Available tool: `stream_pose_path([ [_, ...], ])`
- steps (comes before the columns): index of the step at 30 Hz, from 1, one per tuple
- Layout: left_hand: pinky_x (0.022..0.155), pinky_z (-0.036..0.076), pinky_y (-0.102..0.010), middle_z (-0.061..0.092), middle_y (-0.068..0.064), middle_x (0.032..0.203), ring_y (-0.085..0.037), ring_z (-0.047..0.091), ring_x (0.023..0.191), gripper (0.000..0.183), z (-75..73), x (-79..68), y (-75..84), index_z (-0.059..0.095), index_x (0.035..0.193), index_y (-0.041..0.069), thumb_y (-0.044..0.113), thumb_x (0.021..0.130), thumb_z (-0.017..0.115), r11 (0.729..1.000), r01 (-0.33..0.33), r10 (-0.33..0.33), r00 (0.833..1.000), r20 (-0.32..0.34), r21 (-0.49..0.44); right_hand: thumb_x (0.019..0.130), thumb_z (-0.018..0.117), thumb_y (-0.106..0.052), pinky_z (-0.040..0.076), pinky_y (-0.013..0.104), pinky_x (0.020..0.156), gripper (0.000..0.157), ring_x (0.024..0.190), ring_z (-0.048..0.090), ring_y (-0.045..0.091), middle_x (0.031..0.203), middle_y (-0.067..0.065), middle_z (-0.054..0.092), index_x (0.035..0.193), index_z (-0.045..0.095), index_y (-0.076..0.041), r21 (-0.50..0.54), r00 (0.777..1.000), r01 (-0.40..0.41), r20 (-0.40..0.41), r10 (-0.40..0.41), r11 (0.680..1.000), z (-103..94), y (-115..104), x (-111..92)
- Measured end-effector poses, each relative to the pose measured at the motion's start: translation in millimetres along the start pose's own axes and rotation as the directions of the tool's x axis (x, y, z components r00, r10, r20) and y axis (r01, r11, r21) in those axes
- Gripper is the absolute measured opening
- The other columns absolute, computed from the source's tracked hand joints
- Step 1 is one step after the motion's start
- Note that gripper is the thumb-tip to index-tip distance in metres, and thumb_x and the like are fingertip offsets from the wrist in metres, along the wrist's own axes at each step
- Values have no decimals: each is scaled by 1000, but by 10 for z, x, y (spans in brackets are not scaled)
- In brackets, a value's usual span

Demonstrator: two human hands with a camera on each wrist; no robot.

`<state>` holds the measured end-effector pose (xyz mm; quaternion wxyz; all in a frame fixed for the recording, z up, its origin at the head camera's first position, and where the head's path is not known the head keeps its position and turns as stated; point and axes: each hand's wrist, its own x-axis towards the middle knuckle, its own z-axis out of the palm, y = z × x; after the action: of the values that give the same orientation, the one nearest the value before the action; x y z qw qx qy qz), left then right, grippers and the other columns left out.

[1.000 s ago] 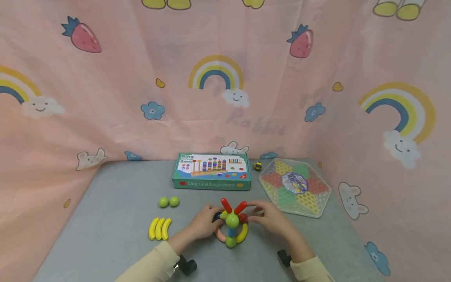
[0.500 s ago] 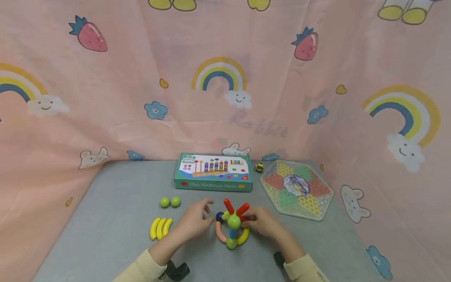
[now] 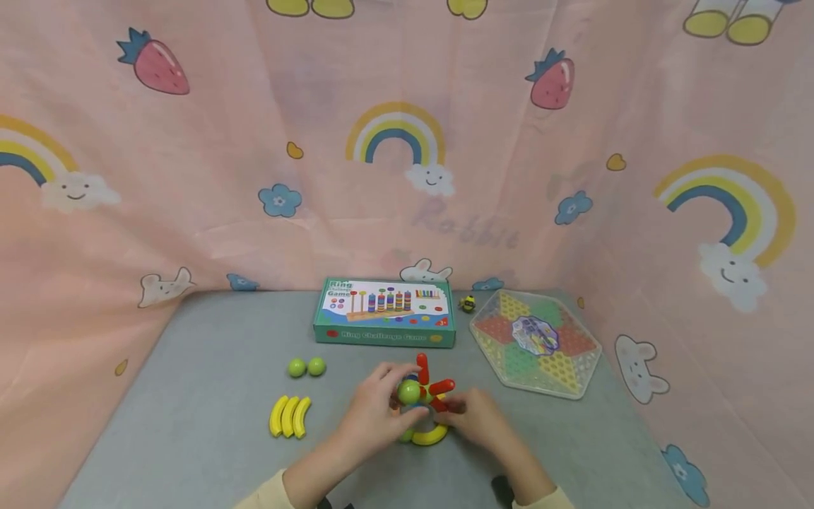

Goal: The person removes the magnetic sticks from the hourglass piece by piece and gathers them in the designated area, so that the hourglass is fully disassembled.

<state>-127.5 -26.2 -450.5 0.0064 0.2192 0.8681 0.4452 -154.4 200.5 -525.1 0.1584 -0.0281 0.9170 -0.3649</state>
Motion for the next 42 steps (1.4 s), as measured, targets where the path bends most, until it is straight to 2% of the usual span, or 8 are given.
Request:
stream_pose_path([
  [7,69,57,-23,67,-4,106,-11,62,81,23,53,48,-31,73,108,7,11,86,79,979,24,-41,996,-79,-201,83,83,-34,58,45,84,38,100,71,22,107,4,77,112,78,-11,-12,1000,-17,-23,16,1000,46,-26,-36],
  [16,59,54,-24,70,-14,109,-19,63,66,28,11,81,-54,71,117,6,12,90,72,874,205,-187,979,84,-441,84,83,-26,59,44,83,33,96,70,21,105,7,77,109,78,-6,5,1000,-9,1,9,1000,9,29,-53],
  [19,62,53,-22,70,-12,111,-17,64,71,33,-46,88,-70,70,121,7,14,90,74,873,192,-182,981,67,-448,84,83,-26,59,44,83,33,95,70,20,105,6,77,110,78,-7,-5,1000,-19,20,19,1000,1,36,-48],
  [24,69,56,-22,69,-5,106,-14,65,82,38,-251,110,-165,68,118,10,20,84,82,934,154,-191,978,-86,-324,84,82,-28,58,44,84,35,97,70,20,106,5,77,112,78,-8,-20,1000,-5,26,6,1000,21,24,-15],
  [27,72,58,-24,67,-1,102,-13,66,83,36,-363,130,-297,72,111,11,19,80,87,968,163,-193,969,-152,-191,84,83,-28,58,45,85,35,99,71,21,107,5,77,112,78,-8,-26,1000,-1,28,2,1000,33,12,4],
  [30,77,58,-29,66,1,103,-12,64,87,37,-426,166,-496,75,109,12,17,76,90,992,126,-125,973,-193,-7,84,83,-27,58,45,86,34,99,71,21,106,5,77,112,78,-9,-36,999,-9,35,11,999,27,11,-4],
  [35,82,55,-41,68,-2,105,-19,61,94,46,-499,207,-892,73,114,8,12,73,91,972,87,-32,969,-243,218,83,83,-27,58,46,86,34,99,70,21,107,5,77,112,78,-11,-54,999,-10,44,13,998,31,3,-29],
  [42,93,48,-45,71,-6,110,-26,58,106,39,-559,278,-1296,71,111,8,14,77,88,945,177,-132,975,-177,274,84,82,-26,57,47,88,35,99,70,21,110,7,77,114,77,-9,-51,1000,1,24,0,999,46,-26,-16],
])
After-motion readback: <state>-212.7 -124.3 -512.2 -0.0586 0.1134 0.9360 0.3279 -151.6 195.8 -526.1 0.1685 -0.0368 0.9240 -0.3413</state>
